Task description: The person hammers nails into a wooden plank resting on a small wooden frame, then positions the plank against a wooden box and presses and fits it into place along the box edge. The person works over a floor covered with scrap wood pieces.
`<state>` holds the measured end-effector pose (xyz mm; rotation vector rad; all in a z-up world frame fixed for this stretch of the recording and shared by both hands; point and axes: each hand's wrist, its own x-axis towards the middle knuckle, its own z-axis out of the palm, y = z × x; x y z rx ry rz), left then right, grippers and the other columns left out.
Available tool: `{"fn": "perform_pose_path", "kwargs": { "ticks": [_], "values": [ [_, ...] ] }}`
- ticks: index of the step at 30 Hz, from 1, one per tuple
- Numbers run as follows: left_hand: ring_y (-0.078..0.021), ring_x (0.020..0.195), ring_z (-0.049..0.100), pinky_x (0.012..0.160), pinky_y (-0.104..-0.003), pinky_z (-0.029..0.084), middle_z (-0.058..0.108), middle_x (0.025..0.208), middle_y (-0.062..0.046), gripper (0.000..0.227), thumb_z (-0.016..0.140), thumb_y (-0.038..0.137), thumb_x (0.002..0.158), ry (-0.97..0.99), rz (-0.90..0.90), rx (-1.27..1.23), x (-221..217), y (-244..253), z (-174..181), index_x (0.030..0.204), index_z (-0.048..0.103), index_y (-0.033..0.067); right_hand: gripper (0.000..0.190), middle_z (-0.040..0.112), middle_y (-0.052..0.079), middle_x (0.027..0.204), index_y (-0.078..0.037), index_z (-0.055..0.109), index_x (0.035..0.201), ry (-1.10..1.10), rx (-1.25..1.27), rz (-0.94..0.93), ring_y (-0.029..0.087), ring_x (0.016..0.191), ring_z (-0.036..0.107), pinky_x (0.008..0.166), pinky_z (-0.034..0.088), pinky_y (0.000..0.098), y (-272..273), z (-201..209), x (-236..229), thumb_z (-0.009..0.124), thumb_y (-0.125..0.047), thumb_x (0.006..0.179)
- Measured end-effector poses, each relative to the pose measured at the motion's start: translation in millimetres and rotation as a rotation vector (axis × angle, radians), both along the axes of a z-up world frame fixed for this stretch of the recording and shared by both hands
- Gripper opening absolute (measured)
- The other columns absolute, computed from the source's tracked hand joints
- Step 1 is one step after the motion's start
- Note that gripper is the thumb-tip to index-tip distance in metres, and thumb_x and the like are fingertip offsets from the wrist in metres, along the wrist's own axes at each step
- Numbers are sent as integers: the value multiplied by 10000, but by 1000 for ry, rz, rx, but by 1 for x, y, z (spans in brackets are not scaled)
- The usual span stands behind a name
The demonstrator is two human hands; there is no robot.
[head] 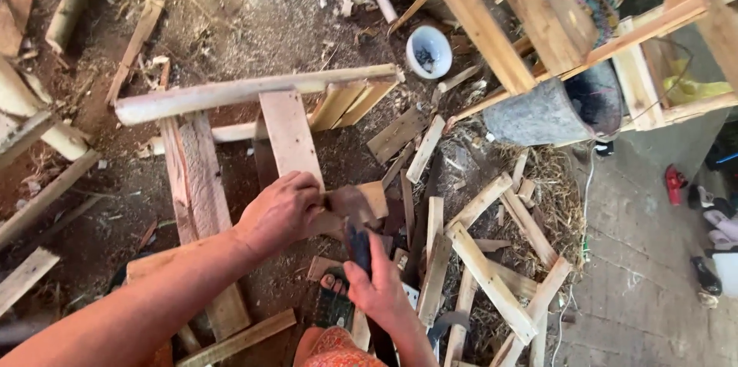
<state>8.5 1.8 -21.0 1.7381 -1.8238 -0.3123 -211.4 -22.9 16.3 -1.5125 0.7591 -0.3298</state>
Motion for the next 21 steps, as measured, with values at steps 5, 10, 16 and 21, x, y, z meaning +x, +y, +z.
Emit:
{"fn": "perform_pose_path", "kwargs": {
  "ticks": [5, 10, 16, 21],
  "values": [
    [-160, 780, 543, 779, -290, 506, 588, 866, -22, 200, 537, 199, 869, -1, 31, 66, -3, 0, -3, 775, 677, 94, 349, 574, 58, 613, -2, 368, 1186, -98, -104, -46, 117, 349, 490, 260, 411, 220, -7, -30, -23, 517, -110, 889],
    [-161, 800, 556, 771, -298, 512, 599, 877, -13, 128, 601, 176, 821, 49, 37, 68, -3, 1, 8, 755, 668, 88, 320, 498, 46, 662, -6, 441, 1175, -137, -62, -219, 106, 468, 431, 405, 364, 228, -7, 0, -22, 486, 14, 859],
    [-190, 841, 558, 778, -329, 501, 583, 914, -30, 119, 590, 175, 816, 78, 17, 74, 1, 1, 10, 813, 661, 80, 190, 479, 29, 602, -27, 454, 1045, -71, -220, -517, 109, 402, 435, 338, 353, 237, 2, -29, -51, 497, -35, 860],
    [-206, 829, 544, 772, -333, 484, 579, 905, -32, 115, 593, 176, 811, 83, -4, 36, 0, 2, 5, 813, 659, 81, 185, 467, -9, 561, -41, 451, 1021, -55, -353, -497, 80, 381, 411, 311, 314, 212, -14, -11, -33, 532, -34, 855]
  ]
}}
